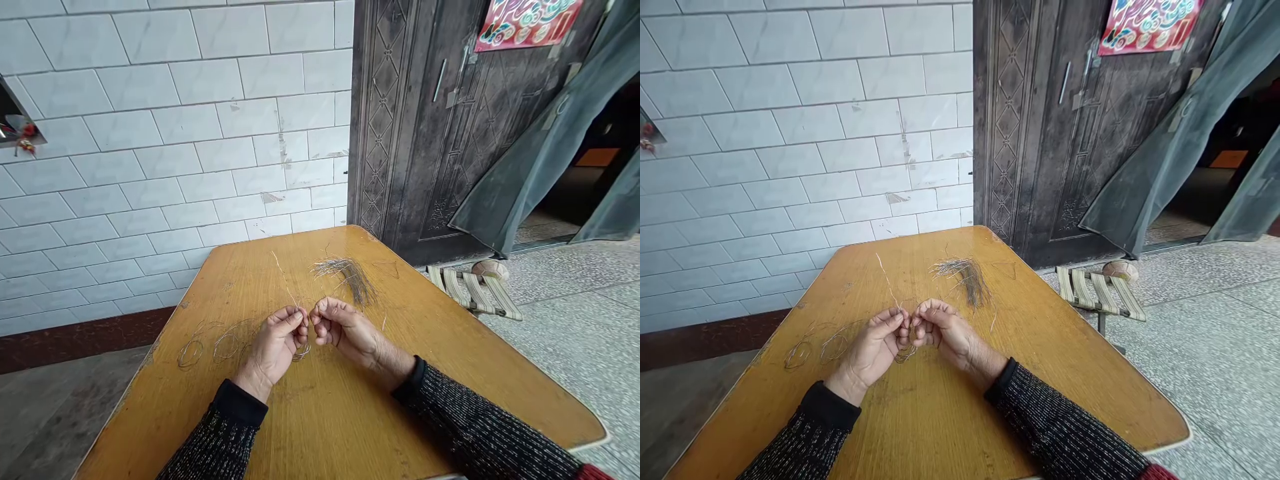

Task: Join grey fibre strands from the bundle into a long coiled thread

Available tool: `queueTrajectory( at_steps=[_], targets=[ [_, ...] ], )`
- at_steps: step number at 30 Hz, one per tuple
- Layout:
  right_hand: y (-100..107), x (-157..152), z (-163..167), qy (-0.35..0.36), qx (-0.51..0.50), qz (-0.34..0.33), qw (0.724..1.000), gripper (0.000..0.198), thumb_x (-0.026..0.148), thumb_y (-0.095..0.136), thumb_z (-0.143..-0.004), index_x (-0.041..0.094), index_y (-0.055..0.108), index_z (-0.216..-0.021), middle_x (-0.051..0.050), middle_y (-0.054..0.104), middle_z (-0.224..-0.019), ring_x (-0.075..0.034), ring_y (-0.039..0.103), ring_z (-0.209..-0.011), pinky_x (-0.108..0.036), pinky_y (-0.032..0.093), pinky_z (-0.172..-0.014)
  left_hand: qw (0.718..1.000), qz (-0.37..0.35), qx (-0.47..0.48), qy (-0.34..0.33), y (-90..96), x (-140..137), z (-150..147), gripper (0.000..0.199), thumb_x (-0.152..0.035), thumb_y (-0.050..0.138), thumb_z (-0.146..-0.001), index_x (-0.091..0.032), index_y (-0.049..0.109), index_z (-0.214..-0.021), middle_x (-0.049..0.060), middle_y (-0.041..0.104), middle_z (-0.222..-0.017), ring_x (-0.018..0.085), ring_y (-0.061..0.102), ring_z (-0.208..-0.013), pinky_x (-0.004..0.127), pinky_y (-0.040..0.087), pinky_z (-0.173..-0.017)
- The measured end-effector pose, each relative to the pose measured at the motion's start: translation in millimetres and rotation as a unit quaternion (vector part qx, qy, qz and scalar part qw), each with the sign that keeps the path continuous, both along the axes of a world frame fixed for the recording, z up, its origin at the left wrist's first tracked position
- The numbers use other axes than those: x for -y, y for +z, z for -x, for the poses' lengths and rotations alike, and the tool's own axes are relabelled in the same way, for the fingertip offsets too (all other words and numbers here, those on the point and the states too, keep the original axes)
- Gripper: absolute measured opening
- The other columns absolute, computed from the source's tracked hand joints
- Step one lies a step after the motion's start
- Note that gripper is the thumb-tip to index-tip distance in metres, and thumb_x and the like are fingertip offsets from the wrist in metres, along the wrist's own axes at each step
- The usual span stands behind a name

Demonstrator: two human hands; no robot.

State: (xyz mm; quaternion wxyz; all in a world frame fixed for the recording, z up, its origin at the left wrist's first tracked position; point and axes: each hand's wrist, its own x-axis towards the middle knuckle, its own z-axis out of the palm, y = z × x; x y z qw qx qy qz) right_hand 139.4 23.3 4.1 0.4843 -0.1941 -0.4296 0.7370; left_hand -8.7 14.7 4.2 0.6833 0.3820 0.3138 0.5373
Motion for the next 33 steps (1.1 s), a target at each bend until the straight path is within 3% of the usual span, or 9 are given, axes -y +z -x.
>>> queueTrajectory(
  at_steps=[4,9,11,14,16,18,25,33],
  targets=[
    [0,-5,-6,-0.045,0.115,-0.067,0.990,0.030,0.043,0.064,-0.070,0.016,0.053,-0.075,0.003,0.055,-0.064,-0.005,0.049,-0.047,-0.018,0.043,-0.043,0.997,-0.034,-0.071,0.019,1.5,2,0,0.014,-0.024,0.072,-0.062,-0.013,0.065,-0.069,0.000,0.058,-0.064,0.007,0.050,-0.056,0.018,0.039,-0.054],
    [-2,-11,-10,-0.148,0.247,-0.207,0.935,0.021,0.036,0.058,-0.075,0.018,0.049,-0.072,0.007,0.044,-0.051,-0.005,0.039,-0.041,-0.018,0.034,-0.040,0.989,-0.067,-0.128,0.032,2.2,6,-4,0.017,-0.025,0.068,-0.065,-0.015,0.065,-0.079,0.000,0.057,-0.065,0.009,0.049,-0.058,0.021,0.038,-0.057],
    [-3,-12,-11,-0.190,0.311,-0.264,0.893,0.013,0.029,0.053,-0.077,0.018,0.049,-0.071,0.006,0.044,-0.052,-0.006,0.040,-0.043,-0.019,0.032,-0.042,0.984,-0.079,-0.154,0.027,2.8,7,-5,0.017,-0.024,0.066,-0.066,-0.015,0.065,-0.081,0.001,0.057,-0.065,0.010,0.049,-0.059,0.022,0.038,-0.058],
    [-3,-11,-14,-0.255,0.402,-0.353,0.805,0.006,0.019,0.049,-0.076,0.019,0.052,-0.071,0.004,0.048,-0.053,-0.007,0.040,-0.046,-0.020,0.030,-0.046,0.981,-0.085,-0.173,0.022,3.6,9,-6,0.011,-0.023,0.065,-0.066,-0.015,0.064,-0.075,0.001,0.058,-0.065,0.010,0.050,-0.060,0.023,0.038,-0.060],
    [-3,-9,-15,-0.281,0.439,-0.403,0.752,0.010,0.015,0.047,-0.076,0.019,0.056,-0.076,0.003,0.051,-0.054,-0.008,0.043,-0.047,-0.021,0.030,-0.048,0.983,-0.077,-0.168,0.021,3.8,9,-6,0.010,-0.022,0.065,-0.066,-0.016,0.063,-0.072,0.001,0.057,-0.064,0.010,0.049,-0.059,0.023,0.037,-0.059],
    [-2,-7,-16,-0.291,0.457,-0.436,0.719,0.017,0.013,0.044,-0.077,0.019,0.059,-0.083,0.002,0.056,-0.056,-0.010,0.048,-0.048,-0.021,0.032,-0.050,0.985,-0.062,-0.159,0.016,3.5,8,-5,0.010,-0.022,0.066,-0.065,-0.016,0.063,-0.072,0.001,0.057,-0.063,0.010,0.049,-0.058,0.022,0.036,-0.058],
    [-4,-6,-16,-0.275,0.483,-0.476,0.681,0.026,0.011,0.040,-0.080,0.019,0.062,-0.091,-0.004,0.068,-0.078,-0.013,0.060,-0.064,-0.022,0.038,-0.057,0.988,-0.029,-0.152,-0.001,2.8,8,-5,0.012,-0.023,0.065,-0.064,-0.014,0.065,-0.073,0.001,0.055,-0.062,0.009,0.045,-0.055,0.022,0.033,-0.055],
    [-5,-3,-14,-0.303,0.532,-0.510,0.605,0.027,0.011,0.039,-0.082,0.021,0.064,-0.088,-0.002,0.063,-0.070,-0.011,0.054,-0.056,-0.021,0.029,-0.051,0.984,-0.039,-0.175,0.000,5.5,10,-6,0.010,-0.022,0.065,-0.063,-0.013,0.066,-0.067,0.002,0.055,-0.060,0.009,0.045,-0.054,0.023,0.032,-0.055]
  ],
)
